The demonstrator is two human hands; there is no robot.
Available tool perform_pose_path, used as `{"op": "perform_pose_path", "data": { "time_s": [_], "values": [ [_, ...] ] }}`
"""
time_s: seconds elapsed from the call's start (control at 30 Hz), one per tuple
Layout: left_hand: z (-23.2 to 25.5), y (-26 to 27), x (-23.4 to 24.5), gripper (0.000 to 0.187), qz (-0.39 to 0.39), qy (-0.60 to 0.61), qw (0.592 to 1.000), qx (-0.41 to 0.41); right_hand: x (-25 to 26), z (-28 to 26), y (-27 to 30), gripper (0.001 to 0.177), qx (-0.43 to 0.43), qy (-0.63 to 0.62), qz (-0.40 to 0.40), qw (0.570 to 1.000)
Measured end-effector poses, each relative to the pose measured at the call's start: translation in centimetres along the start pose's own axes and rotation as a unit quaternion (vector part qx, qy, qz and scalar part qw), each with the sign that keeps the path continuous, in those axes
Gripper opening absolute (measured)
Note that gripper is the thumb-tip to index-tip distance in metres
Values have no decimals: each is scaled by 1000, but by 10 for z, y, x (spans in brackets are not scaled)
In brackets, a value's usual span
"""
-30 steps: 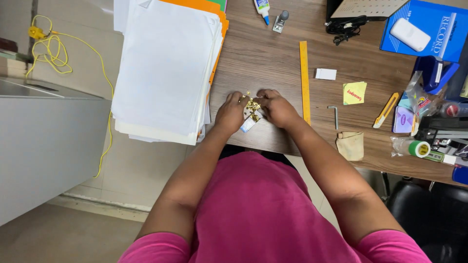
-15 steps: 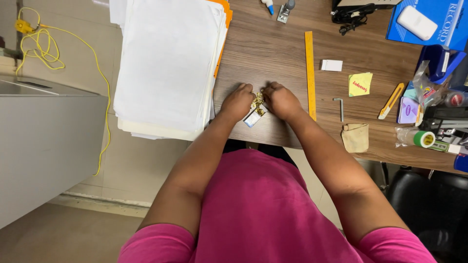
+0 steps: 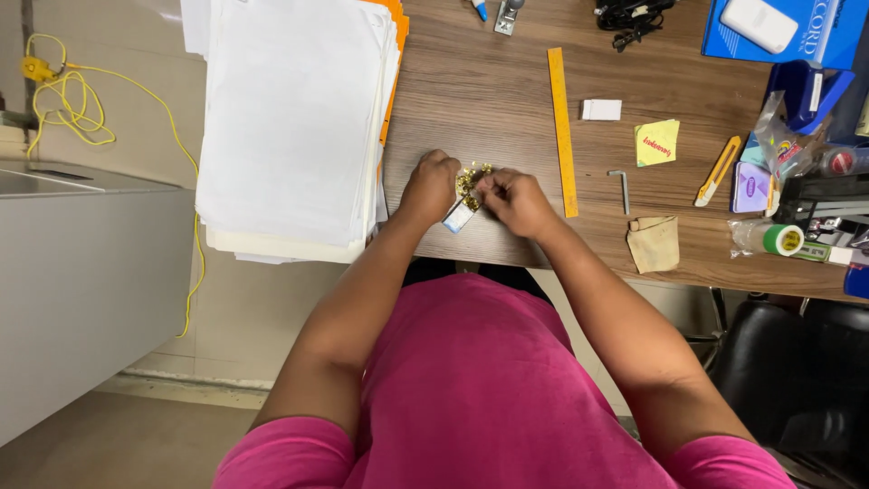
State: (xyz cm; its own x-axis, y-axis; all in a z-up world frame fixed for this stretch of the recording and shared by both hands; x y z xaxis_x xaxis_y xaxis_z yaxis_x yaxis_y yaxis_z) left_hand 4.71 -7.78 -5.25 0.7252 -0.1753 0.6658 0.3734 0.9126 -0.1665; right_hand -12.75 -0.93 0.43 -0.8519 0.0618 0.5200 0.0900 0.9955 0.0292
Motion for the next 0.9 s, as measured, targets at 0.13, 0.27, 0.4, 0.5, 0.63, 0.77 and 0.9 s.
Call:
{"op": "perform_pose_path", "data": {
  "time_s": [0.13, 0.27, 0.4, 0.5, 0.63, 0.77, 0.9],
  "values": [
    [17, 6, 17, 13, 24, 41, 999, 9, -5, 2, 6, 14, 3, -19, -13, 1000],
    [31, 17, 23, 10, 30, 112, 993, 13, -5, 16, 10, 19, -72, -54, -19, 996],
    [38, 26, 14, 11, 12, 141, 990, 23, 2, 42, 17, 21, -33, -32, 28, 999],
    [42, 29, 13, 12, 3, 125, 992, 9, 14, 26, 21, 22, 6, 40, 54, 998],
    [39, 33, 13, 12, 4, 111, 994, -1, 18, 17, 26, 25, -36, 60, 52, 996],
    [43, 39, 23, 24, -8, 81, 996, 27, 13, 20, 29, 29, -44, 88, 58, 993],
    [62, 40, 30, 55, -50, -25, 997, 51, 10, 32, 31, 24, 10, 135, 66, 989]
  ]
}}
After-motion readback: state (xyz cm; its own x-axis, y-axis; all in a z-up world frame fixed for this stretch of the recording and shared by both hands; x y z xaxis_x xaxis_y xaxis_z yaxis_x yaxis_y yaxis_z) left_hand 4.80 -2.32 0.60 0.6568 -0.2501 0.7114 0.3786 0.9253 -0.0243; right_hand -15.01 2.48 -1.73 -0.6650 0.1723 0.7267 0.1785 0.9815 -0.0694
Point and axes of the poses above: each hand's wrist, its own y-axis away from the middle knuckle, its own x-axis out of the back of the hand, z = x × y, the point moved 3 cm from there along -y, towards the middle knuckle, and after that the axes turned 13 degrees about z, right-handed, at the moved point
